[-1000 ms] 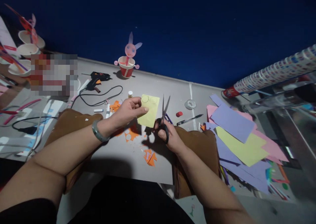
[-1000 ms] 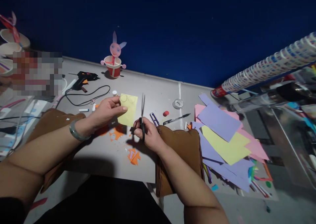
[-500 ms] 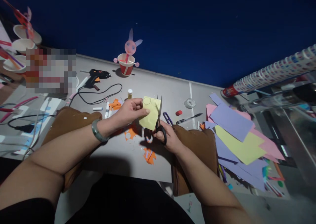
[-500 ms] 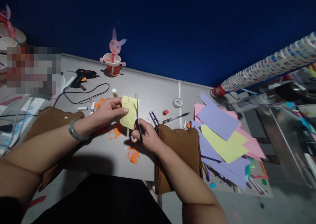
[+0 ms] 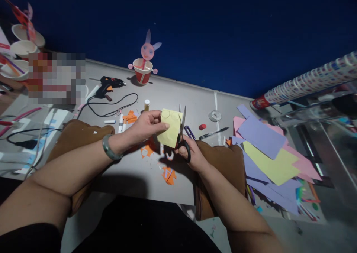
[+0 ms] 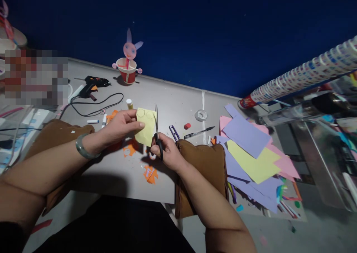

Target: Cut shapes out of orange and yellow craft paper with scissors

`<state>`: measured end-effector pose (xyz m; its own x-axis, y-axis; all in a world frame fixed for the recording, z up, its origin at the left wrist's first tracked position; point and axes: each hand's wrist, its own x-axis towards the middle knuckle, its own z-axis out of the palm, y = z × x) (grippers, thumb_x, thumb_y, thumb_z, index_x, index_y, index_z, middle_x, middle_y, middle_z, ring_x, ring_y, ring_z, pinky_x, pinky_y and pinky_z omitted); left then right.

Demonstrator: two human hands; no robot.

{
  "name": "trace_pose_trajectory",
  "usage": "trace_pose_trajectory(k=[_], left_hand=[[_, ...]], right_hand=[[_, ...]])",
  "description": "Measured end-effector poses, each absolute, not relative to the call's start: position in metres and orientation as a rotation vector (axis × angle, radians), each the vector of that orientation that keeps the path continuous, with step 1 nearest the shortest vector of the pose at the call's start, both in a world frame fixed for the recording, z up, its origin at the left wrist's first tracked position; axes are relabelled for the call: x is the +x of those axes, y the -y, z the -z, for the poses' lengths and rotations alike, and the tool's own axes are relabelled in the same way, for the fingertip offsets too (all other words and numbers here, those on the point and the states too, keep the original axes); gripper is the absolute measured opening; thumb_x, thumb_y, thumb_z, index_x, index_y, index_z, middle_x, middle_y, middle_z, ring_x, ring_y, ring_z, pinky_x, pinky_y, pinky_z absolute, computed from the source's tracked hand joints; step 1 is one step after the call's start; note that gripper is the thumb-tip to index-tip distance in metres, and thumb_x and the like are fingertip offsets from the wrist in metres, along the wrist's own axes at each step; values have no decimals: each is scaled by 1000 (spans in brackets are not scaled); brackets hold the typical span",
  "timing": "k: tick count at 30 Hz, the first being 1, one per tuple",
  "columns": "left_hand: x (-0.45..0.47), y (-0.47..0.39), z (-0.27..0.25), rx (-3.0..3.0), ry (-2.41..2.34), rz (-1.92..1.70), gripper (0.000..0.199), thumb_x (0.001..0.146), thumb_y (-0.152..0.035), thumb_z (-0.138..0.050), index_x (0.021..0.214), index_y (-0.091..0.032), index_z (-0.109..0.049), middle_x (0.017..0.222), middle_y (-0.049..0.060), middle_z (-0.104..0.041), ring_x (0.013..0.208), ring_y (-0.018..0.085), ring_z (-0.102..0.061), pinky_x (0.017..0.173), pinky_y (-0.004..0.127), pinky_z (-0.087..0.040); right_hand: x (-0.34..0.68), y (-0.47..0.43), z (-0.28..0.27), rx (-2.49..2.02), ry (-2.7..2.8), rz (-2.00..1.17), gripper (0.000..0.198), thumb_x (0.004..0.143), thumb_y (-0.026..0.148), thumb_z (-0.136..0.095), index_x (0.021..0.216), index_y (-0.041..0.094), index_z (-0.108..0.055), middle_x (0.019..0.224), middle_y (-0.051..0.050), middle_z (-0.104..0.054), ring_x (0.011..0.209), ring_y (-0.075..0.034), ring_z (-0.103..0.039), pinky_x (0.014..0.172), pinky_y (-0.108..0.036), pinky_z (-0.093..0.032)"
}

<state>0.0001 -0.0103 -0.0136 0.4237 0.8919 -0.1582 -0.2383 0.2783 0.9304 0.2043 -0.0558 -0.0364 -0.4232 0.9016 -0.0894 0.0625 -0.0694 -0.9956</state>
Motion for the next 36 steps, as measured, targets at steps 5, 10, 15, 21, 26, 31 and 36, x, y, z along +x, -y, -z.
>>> trace_pose_trajectory(k=[5, 10, 15, 21, 26, 31, 36], left_hand=[[0, 10, 16, 1023, -803, -870, 28, 77, -24, -76, 100, -9, -70, 88, 10, -75, 76, 16, -72, 67, 24, -59], [1, 13, 14, 1009, -822, -889, 25, 79, -24, -74, 100, -9, -70, 87, 9, -75, 74, 14, -71, 66, 23, -58], [2, 13, 13, 1008, -825, -886, 23, 78, -25, -75, 94, -9, -69, 85, 8, -74, 71, 13, -70, 64, 23, -58], [2, 12, 13, 1014, -821, -874, 24, 75, -25, -77, 93, -9, -69, 84, 8, -74, 73, 14, -71, 65, 24, -58], [1, 12, 12, 1008, -809, -871, 29, 74, -25, -78, 97, -9, -70, 84, 8, -75, 72, 14, -70, 65, 23, -58], [0, 12, 13, 1027, -790, -875, 32, 72, -28, -82, 95, -9, -70, 85, 8, -75, 72, 14, -70, 65, 23, -58], [-1, 13, 13, 1029, -789, -880, 31, 78, -33, -79, 96, -10, -70, 89, 9, -75, 72, 13, -71, 65, 23, -59]], right_hand=[[205, 56, 40, -1050, 1510, -1580, 60, 74, 77, -67, 78, 19, -53, 66, 3, -49, 61, -12, -41, 59, -27, -33], [205, 56, 39, -1070, 1507, -1606, 62, 72, 79, -67, 78, 19, -52, 67, 3, -49, 60, -11, -40, 58, -26, -32], [204, 56, 37, -1106, 1515, -1602, 65, 69, 82, -67, 77, 20, -49, 66, 4, -47, 59, -10, -38, 57, -26, -31], [204, 56, 38, -1104, 1553, -1556, 63, 73, 81, -64, 76, 20, -50, 66, 4, -47, 59, -11, -39, 57, -26, -32], [203, 56, 37, -1099, 1560, -1556, 63, 74, 82, -61, 76, 20, -51, 64, 4, -46, 58, -11, -38, 56, -26, -32], [203, 57, 36, -1077, 1533, -1617, 61, 75, 79, -63, 75, 20, -49, 63, 4, -46, 57, -10, -37, 55, -26, -32], [204, 57, 38, -1081, 1544, -1616, 59, 75, 76, -66, 73, 20, -48, 64, 5, -43, 58, -10, -35, 56, -26, -31]])
